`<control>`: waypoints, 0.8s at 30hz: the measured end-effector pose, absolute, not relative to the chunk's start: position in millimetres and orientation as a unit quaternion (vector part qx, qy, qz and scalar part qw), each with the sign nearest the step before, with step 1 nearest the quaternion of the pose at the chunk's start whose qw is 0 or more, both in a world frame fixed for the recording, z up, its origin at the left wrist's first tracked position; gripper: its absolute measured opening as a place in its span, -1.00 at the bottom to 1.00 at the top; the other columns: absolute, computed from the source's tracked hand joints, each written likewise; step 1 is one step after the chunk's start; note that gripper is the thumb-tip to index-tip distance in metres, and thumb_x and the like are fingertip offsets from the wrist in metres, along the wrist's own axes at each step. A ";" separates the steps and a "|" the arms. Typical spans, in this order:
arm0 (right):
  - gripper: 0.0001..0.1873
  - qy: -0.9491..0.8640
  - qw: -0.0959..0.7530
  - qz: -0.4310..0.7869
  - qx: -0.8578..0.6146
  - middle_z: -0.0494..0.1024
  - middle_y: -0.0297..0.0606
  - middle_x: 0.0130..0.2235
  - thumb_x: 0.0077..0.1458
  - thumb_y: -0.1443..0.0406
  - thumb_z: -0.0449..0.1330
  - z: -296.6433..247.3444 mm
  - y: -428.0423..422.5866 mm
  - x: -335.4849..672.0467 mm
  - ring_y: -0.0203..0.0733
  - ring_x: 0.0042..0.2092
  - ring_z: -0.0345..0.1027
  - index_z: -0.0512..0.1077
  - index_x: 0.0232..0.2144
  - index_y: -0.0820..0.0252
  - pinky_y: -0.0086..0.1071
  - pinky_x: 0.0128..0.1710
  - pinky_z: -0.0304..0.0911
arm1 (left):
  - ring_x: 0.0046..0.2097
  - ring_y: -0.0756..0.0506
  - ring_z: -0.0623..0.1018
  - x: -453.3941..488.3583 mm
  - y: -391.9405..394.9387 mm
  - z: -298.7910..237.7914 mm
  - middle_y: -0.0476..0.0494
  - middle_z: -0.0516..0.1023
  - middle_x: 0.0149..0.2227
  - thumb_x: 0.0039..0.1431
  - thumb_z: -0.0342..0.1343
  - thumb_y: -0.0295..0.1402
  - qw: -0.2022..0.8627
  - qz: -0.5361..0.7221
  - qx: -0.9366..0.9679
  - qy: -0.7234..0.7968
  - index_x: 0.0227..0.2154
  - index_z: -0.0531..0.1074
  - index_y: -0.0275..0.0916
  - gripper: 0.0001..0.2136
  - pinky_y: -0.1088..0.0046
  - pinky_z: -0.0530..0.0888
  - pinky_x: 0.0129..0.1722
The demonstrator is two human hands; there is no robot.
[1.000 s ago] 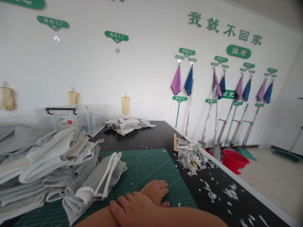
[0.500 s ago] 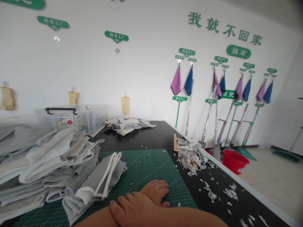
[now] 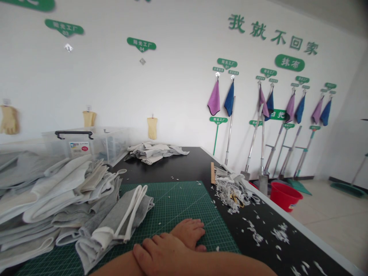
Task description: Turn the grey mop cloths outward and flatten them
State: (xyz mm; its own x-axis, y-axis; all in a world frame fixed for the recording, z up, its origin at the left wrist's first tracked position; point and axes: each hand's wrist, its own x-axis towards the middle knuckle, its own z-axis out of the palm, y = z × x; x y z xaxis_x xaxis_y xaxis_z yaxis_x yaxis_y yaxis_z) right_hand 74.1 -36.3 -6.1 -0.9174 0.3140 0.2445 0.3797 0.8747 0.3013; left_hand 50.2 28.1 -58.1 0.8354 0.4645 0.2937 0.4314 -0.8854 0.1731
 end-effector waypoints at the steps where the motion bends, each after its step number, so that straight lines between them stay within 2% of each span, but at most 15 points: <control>1: -0.60 -0.964 0.095 -0.173 -0.180 0.45 -0.18 -0.30 0.22 0.12 -0.03 -6.4 -36.2 74.0 -0.13 -0.36 0.37 0.16 -0.02 0.29 -0.28 -0.43 0.26 | 0.17 -0.21 0.30 50.3 28.0 -58.0 -0.18 0.35 0.12 0.15 0.02 -0.02 0.048 0.166 0.957 0.234 0.00 0.34 -0.21 -0.54 0.18 0.24 0.13; 24: -0.53 -0.965 0.101 -0.162 -0.177 0.44 -0.19 -0.27 0.19 0.12 -0.01 -5.2 -36.4 76.0 -0.10 -0.35 0.36 0.11 0.03 0.30 -0.25 -0.42 0.26 | 0.17 -0.20 0.29 50.1 26.3 -56.5 -0.16 0.36 0.12 0.14 0.03 -0.03 0.055 0.168 0.955 0.238 0.00 0.34 -0.20 -0.54 0.17 0.23 0.14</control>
State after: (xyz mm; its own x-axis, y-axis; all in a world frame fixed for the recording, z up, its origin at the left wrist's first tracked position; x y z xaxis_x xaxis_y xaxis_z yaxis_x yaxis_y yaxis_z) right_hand 76.0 -36.4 -5.2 -0.9166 0.3096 0.2531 0.3754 0.8843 0.2776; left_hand 50.1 26.3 -56.5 0.8304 0.4731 0.2943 0.4365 -0.8807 0.1841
